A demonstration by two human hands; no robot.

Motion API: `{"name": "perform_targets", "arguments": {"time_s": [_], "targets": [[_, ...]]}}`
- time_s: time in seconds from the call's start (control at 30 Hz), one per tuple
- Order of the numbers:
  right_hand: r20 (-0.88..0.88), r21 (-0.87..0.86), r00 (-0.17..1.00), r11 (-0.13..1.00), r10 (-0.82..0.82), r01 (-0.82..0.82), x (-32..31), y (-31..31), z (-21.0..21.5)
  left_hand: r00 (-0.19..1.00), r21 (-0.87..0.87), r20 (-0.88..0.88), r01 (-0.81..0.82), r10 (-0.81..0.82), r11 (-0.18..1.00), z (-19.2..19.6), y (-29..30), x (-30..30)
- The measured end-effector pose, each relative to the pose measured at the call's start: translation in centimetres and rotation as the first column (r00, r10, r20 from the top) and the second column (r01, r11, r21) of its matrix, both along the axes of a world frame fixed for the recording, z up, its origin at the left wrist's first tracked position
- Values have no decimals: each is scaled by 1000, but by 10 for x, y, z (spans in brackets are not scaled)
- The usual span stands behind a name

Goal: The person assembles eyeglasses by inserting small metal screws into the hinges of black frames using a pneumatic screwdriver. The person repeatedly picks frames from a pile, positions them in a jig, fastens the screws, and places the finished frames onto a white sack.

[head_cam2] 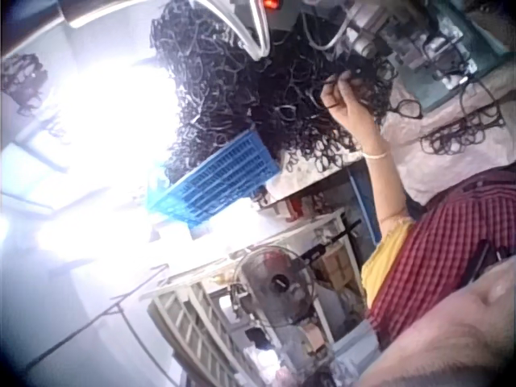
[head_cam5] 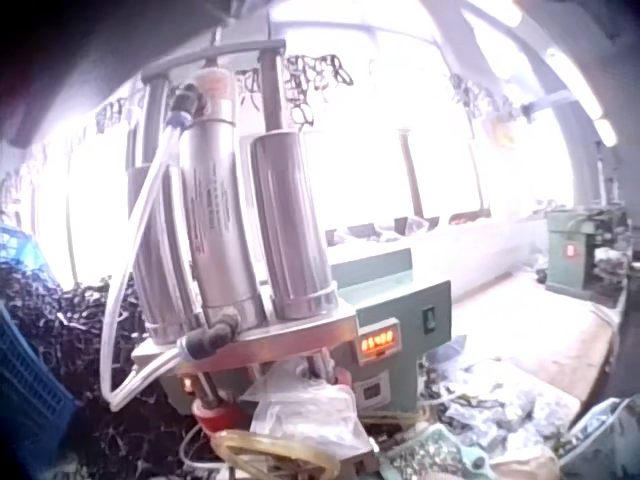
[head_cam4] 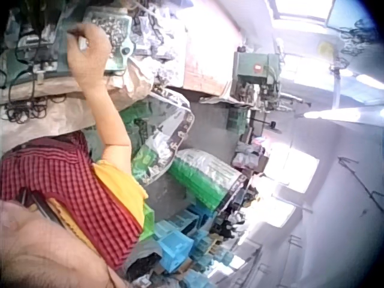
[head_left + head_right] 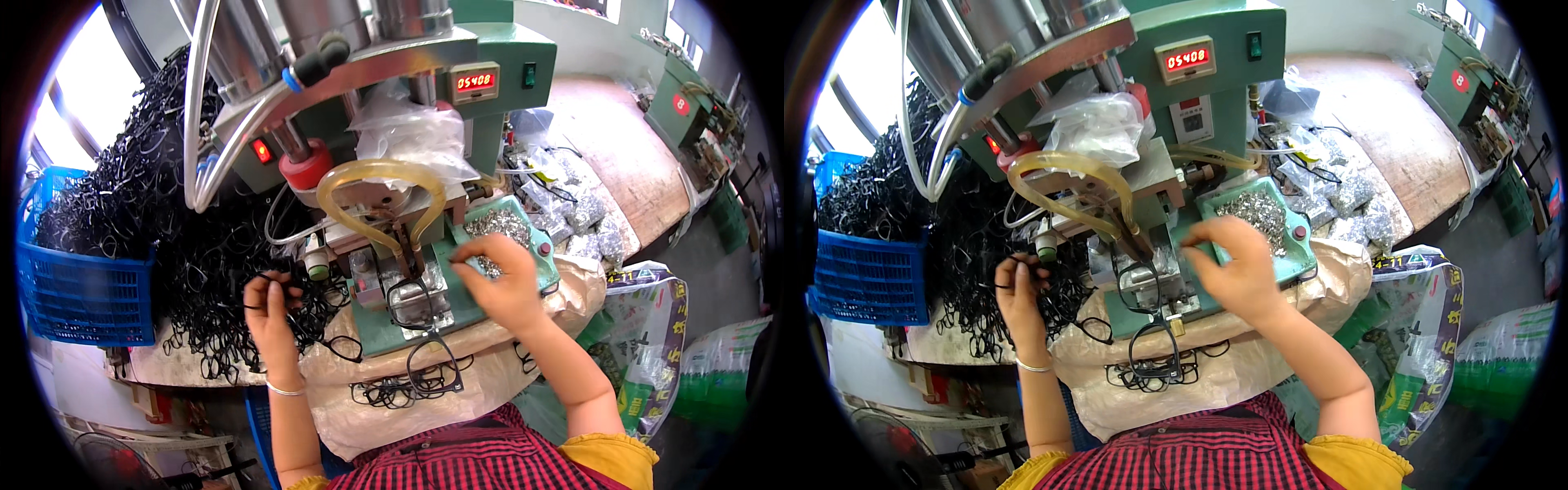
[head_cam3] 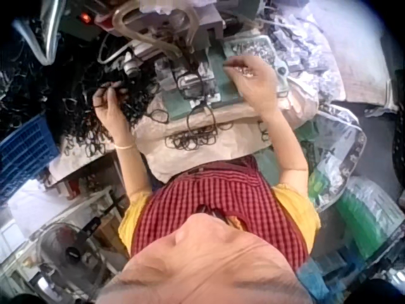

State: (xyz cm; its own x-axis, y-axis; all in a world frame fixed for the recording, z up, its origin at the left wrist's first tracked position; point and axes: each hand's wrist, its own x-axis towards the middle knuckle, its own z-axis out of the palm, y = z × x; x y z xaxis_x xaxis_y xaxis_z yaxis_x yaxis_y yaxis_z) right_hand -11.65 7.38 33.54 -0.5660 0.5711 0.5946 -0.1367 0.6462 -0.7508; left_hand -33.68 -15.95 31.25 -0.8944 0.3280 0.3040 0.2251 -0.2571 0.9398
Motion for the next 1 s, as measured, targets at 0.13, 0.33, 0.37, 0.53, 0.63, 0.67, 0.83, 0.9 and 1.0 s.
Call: {"name": "perform_targets", "arguments": {"time_s": [0.13, 0.33, 0.37, 0.53, 0.63, 0.67, 0.83, 0.9, 1.0], "targets": [[-127, -16, 992, 1000, -24, 22, -32, -19, -12, 998, 6, -3, -61, 61, 998, -21, -12, 24], [-250, -414, 959, 880, 134, -231, -37, -34, -12, 997, 287, -71, 10, 11, 958, 6, 1, 52], [-235, -449, 956, 852, 178, -269, -37, -33, -12, 953, 321, -297, 150, -50, 935, 25, 5, 54], [-345, -558, 925, 758, 157, -337, -41, -49, -11, 838, 175, -522, 284, -156, 943, 85, 41, 54], [-236, -512, 954, 811, 183, -283, -24, -53, 2, 784, 146, -612, 243, -106, 959, 68, 41, 63], [-215, -512, 959, 815, 182, -270, -21, -50, 4, 737, 50, -655, 263, -167, 964, 59, 37, 67], [-157, -524, 972, 820, 173, -230, -32, -46, 9, 654, 38, -755, 121, -51, 992, 52, 36, 84], [-200, -555, 967, 796, 155, -242, -35, -48, 3, 760, 88, -649, 123, -37, 989, 68, 41, 69], [-285, -653, 949, 697, 137, -297, -35, -53, 3, 832, 190, -546, 239, -100, 952, 75, 47, 57]]}}
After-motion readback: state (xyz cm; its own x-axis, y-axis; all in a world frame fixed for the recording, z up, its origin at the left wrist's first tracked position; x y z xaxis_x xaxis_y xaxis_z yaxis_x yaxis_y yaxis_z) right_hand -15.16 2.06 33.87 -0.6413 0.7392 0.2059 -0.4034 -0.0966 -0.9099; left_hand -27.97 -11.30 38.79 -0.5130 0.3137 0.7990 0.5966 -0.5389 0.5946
